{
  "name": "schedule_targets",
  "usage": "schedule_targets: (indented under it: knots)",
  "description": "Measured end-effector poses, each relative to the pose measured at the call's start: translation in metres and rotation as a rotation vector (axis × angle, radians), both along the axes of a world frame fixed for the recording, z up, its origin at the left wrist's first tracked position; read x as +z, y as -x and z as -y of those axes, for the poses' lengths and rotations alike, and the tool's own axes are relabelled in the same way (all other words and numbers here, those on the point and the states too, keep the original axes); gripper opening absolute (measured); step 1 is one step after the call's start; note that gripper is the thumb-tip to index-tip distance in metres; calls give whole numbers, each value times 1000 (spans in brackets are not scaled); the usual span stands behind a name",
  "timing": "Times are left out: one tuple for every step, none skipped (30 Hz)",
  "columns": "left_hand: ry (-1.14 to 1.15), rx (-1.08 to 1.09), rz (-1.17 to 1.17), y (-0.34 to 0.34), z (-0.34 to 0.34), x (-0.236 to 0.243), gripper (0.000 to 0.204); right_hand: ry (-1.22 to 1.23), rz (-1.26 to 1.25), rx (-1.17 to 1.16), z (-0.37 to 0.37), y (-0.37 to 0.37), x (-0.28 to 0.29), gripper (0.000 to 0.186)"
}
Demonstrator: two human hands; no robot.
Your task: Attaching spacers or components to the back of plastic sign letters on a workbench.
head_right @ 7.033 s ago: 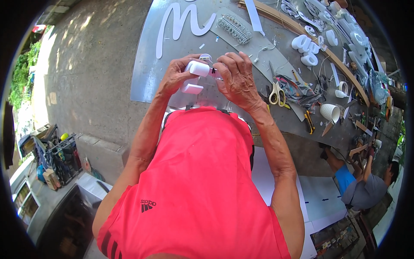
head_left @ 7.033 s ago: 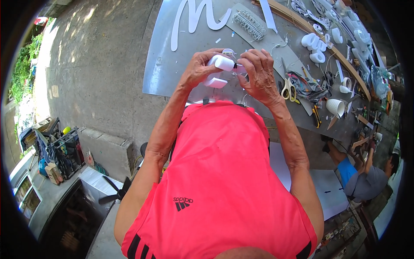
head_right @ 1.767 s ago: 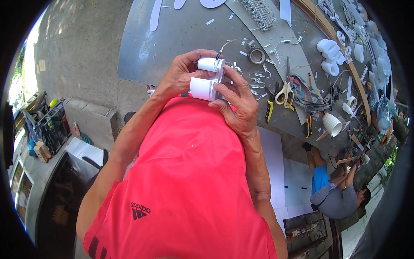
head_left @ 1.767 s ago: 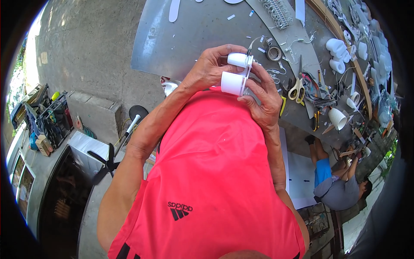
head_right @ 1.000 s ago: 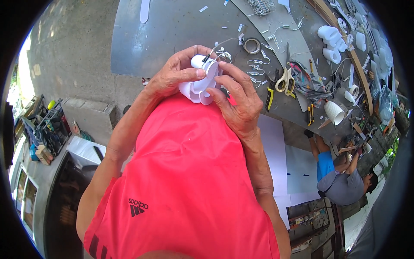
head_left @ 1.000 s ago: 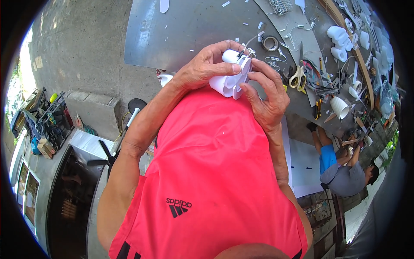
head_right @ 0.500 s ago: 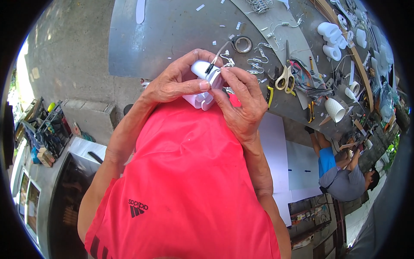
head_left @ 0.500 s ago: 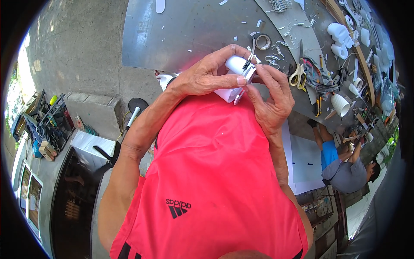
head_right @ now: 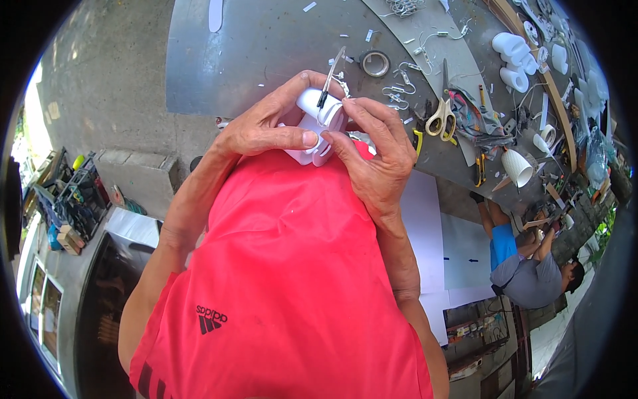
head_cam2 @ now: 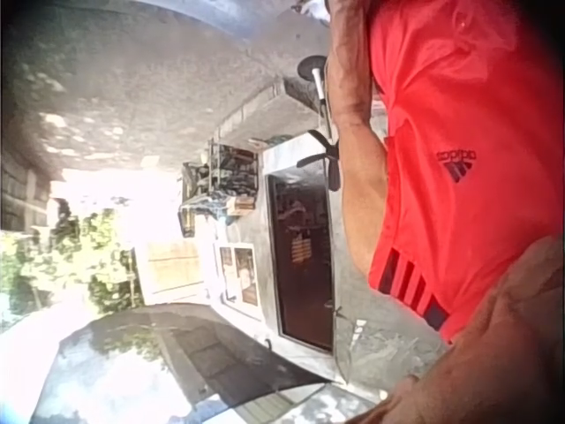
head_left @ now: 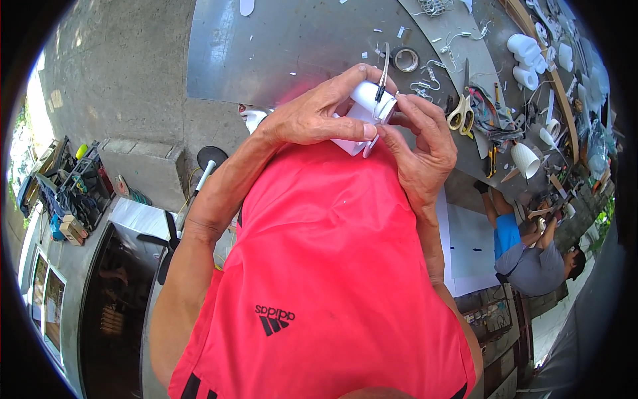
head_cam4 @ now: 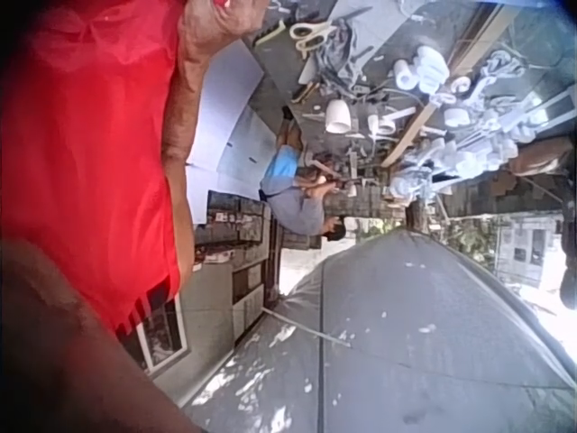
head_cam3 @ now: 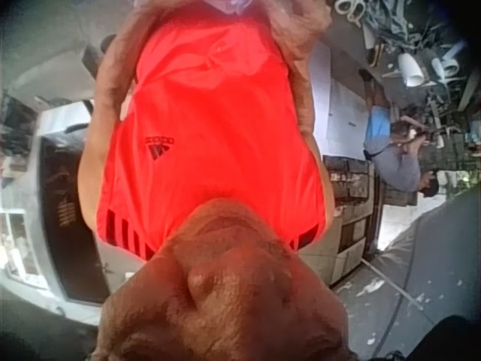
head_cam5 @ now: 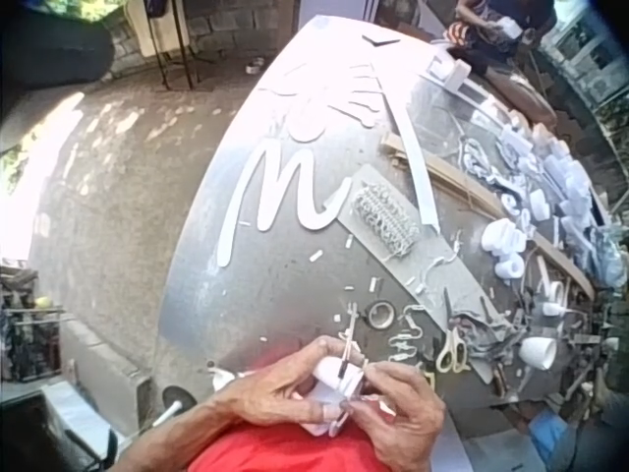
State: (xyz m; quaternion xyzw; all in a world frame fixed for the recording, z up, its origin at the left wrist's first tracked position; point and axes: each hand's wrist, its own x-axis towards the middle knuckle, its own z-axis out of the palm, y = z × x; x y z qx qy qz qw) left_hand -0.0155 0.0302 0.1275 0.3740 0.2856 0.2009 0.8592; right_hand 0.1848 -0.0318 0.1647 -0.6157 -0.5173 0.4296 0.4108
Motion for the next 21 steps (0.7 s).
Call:
schedule_targets:
  knots:
    - [-10,2,-22,1,0,1,70,1,-1,1,0,1,0,51]
    - [-22,2,-44,1,-1,1,70,9,-8,-6,1,1,-1,51]
    - [-23,2,-44,1,0,1,70,17,-15,-14,1,2,-1,52]
    - [-33,9,-59,0,0,1,72,16,-15,-13,1,1,-2,52]
    - [-42,16,-73,0,0,0,73,20,-12,-8,1,0,-2,52]
    - [-43,17,-72,0,-1,2,73,24,-10,-4,1,-1,-2,52]
    - [-34,-17,-93,0,-4,5,77,23,-10,-3,0,-1,-2,52]
    - [-23,-48,-115,1,-5,7,81,27,-5,4,-1,-1,0,52]
    - [-23,-45,-114,1,-6,7,81,31,0,12,-2,-1,1,52]
    - [-53,-56,-98,1,-6,6,85,31,2,15,-2,-3,1,52]
    - [-83,-69,-82,0,-7,6,88,17,9,27,-3,-4,0,51]
    - [-85,-67,-80,0,-7,6,88,4,17,40,-3,-5,-1,51]
    - [-45,-75,-80,-2,-8,7,90,3,20,42,-3,-6,0,51]
    - [-5,-83,-77,-3,-8,7,92,13,22,39,-3,-6,0,51]
    - [-6,-80,-70,-3,-8,6,92,22,27,35,-3,-6,1,51]
    - [-6,-79,-61,-3,-9,4,92,22,36,38,-3,-5,1,51]
    - [-5,-71,-48,-5,-8,1,93,-2,78,54,-4,-6,0,50]
    - [-4,-62,-33,-6,-8,-2,93,-27,122,71,-5,-8,-1,50]
    - [29,-52,-27,-5,-8,-6,93,-25,138,80,-6,-8,-1,50]
    - [64,-40,-19,-5,-9,-10,93,18,97,64,-7,-7,-1,49]
    - [49,-48,-6,-4,-8,-16,89,62,56,46,-9,-7,-2,48]
